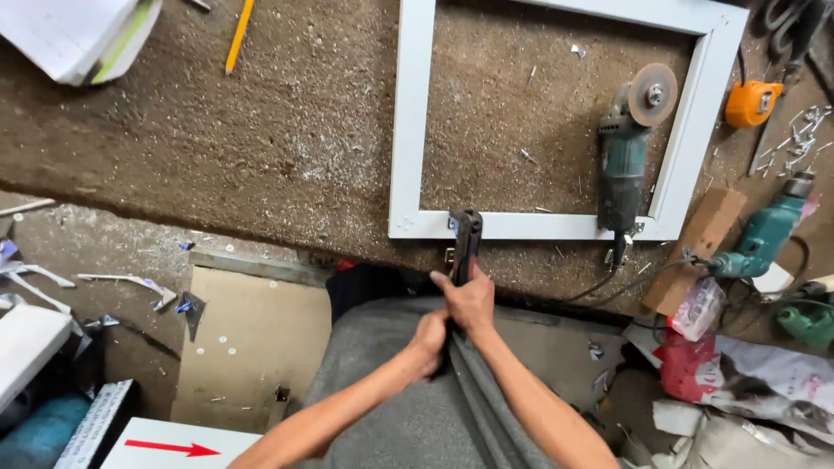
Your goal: Using an angle grinder and hand tools to prepare and trim a metal frame for a cabinet structure.
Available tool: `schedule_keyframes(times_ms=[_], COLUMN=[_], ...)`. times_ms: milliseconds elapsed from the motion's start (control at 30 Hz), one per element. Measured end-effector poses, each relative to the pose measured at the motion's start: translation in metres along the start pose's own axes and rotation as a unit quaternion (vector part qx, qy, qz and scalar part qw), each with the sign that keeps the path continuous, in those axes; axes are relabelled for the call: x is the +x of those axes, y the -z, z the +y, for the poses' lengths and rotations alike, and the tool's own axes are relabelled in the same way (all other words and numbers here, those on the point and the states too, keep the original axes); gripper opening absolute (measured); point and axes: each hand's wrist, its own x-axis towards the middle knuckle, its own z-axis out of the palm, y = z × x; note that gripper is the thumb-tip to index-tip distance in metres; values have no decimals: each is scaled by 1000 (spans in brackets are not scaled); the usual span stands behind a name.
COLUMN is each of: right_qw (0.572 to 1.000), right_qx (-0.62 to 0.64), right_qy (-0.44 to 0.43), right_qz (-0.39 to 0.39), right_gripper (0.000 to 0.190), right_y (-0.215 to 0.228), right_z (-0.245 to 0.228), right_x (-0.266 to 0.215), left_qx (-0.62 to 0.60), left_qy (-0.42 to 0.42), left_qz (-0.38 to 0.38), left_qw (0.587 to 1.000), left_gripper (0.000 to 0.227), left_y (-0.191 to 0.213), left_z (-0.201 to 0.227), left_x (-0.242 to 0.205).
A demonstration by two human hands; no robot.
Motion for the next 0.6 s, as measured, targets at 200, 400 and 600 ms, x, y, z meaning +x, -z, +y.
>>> schedule_keyframes(times_ms=[200, 400, 600], right_qw=[977, 995, 935], right_qx=[191, -69, -59], right_qy=[91, 23, 339], right_qz=[27, 64, 82], right_gripper=[21, 64, 69], right_y=[98, 180, 156], right_z=[13, -47, -43], right_x=[-10, 34, 175], left_qx=[232, 439, 537], left_qy=[-234, -343, -252], left_qz=[-36, 125, 190], left_qw=[943, 821, 782], left_gripper=[35, 24, 83], left_y=[9, 4, -48], left_z=[64, 145, 134], left_x=[-43, -42, -51])
